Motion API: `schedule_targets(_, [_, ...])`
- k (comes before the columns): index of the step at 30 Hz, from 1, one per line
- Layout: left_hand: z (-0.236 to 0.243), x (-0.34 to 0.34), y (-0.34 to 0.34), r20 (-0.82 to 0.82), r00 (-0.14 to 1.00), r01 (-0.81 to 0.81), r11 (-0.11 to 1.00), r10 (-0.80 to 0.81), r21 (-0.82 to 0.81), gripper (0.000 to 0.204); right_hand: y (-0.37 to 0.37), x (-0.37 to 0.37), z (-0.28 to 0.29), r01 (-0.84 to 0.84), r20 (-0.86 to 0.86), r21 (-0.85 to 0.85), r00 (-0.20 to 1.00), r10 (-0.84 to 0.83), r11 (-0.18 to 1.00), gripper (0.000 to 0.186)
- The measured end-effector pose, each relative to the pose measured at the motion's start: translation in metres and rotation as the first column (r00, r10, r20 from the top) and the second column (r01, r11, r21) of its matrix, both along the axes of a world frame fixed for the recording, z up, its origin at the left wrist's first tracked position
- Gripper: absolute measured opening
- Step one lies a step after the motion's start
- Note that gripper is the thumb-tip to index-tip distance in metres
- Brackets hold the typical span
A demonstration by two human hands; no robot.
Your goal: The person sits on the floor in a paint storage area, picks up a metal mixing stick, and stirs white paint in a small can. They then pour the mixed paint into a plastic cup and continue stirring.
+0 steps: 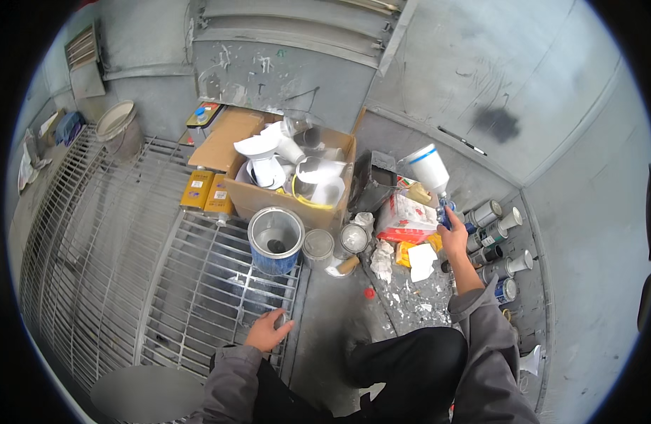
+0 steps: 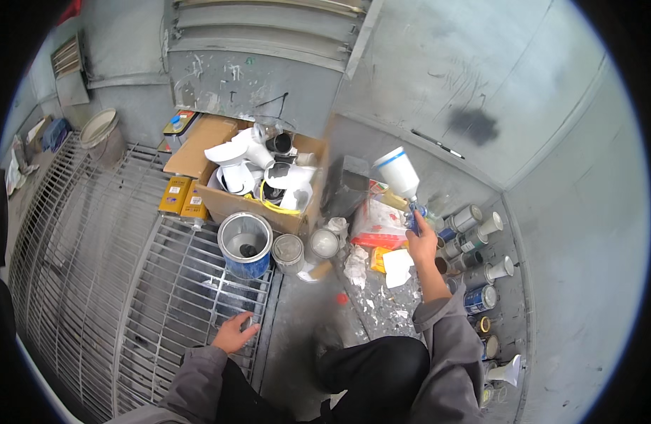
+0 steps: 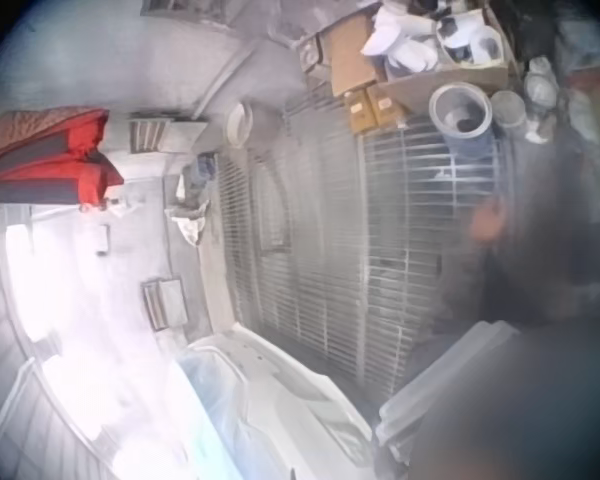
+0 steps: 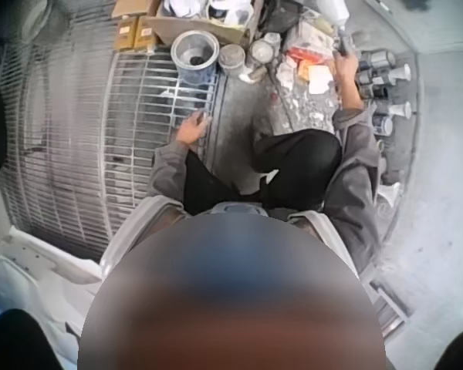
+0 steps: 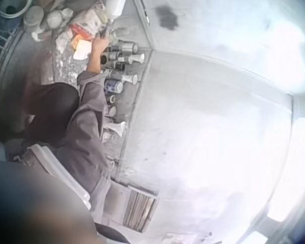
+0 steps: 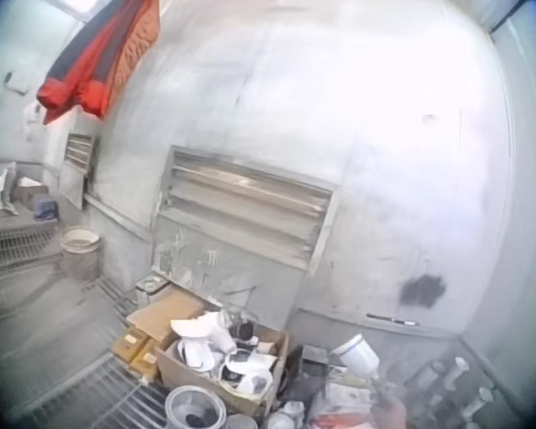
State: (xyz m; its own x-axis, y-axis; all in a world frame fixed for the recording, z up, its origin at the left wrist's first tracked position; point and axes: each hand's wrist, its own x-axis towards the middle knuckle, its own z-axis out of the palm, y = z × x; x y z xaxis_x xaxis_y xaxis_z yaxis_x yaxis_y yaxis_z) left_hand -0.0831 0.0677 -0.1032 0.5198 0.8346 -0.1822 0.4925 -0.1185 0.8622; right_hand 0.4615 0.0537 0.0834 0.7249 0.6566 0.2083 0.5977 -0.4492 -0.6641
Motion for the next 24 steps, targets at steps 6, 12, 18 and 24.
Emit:
schedule_targets(6, [-0.007, 0.006, 0.001, -0.033, 0.999, -0.018, 0.999, 0.016, -0.045, 0.061, 0.018, 0.008, -0.005, 0.215, 0.416, -0.312, 0.907, -0.070, 0.926, 0.059])
schedule_targets(12, [-0.007, 0.002, -0.001, -0.096, 0.994, 0.048, 0.997, -0.054, -0.058, 0.066, 0.045, 0.000, 0.029, 0.274, 0.642, -0.483, 0.757, 0.123, 0.832, 0.060])
schedule_targets(18, [-0.010, -0.008, -0.002, -0.112, 0.993, 0.014, 0.997, -0.023, -0.082, 0.070, 0.069, -0.013, 0.051, 0.334, 0.783, -0.488, 0.577, 0.235, 0.807, 0.059])
schedule_targets(24, [-0.017, -0.014, -0.002, -0.165, 0.986, 0.024, 0.998, -0.034, -0.057, 0.072, 0.087, -0.032, 0.075, 0.314, 0.822, -0.469, 0.496, 0.279, 0.825, 0.050])
